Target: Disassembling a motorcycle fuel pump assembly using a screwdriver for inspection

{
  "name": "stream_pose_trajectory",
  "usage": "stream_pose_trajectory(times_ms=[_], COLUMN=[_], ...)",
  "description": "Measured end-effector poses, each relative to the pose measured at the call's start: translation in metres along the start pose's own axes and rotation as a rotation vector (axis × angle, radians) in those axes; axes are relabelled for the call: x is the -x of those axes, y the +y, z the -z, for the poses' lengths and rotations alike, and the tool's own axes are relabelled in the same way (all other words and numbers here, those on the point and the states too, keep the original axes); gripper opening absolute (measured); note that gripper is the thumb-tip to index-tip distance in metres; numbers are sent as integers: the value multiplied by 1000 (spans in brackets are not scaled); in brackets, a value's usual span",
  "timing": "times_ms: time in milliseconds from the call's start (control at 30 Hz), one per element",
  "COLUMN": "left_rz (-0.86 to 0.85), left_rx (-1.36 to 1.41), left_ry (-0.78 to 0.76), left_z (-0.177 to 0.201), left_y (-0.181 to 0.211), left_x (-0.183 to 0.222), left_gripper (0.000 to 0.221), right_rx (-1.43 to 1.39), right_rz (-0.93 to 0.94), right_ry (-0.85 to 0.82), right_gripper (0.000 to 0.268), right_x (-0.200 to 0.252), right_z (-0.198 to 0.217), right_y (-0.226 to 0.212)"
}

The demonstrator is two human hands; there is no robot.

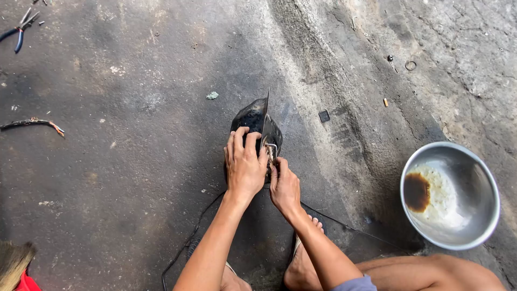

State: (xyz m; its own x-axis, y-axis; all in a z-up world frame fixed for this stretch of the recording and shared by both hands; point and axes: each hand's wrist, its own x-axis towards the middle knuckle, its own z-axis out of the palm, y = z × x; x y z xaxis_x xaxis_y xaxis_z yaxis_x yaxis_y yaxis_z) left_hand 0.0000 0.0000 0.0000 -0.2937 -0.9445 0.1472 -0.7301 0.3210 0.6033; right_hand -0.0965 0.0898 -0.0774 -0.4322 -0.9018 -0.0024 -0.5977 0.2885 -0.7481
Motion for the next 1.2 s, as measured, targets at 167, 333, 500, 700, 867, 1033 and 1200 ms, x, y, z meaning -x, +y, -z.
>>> stream_pose_trajectory(times_ms=[167,333,500,700,867,1033,1200], left_rz=[-120,-150,-147,-159,-159,-140,-164], left_rx=[-157,-282,-371,-363,-420,-579,-550], left_ry=[-150,-176,-182,-154,-97,-55,-83], left_z=[27,25,10,16,7,-31,-34], left_y=[13,3,-11,10,27,21,26], left_x=[-9,-18,-27,-20,-18,-30,-40], left_gripper=[51,35,26,21,15,22,31], right_rx=[0,-475,-1088,-1131,-1035,-991,-918], right_rz=[17,-71,-104,-129,-87,54,252], right_ry=[-10,218,339,307,373,290,342], right_gripper=[19,10,31,34,34,34,37], right_x=[-8,-33,-53,-57,-56,-56,-61], right_z=[24,42,35,13,17,30,24], right_y=[-4,2,-5,-7,15,7,19])
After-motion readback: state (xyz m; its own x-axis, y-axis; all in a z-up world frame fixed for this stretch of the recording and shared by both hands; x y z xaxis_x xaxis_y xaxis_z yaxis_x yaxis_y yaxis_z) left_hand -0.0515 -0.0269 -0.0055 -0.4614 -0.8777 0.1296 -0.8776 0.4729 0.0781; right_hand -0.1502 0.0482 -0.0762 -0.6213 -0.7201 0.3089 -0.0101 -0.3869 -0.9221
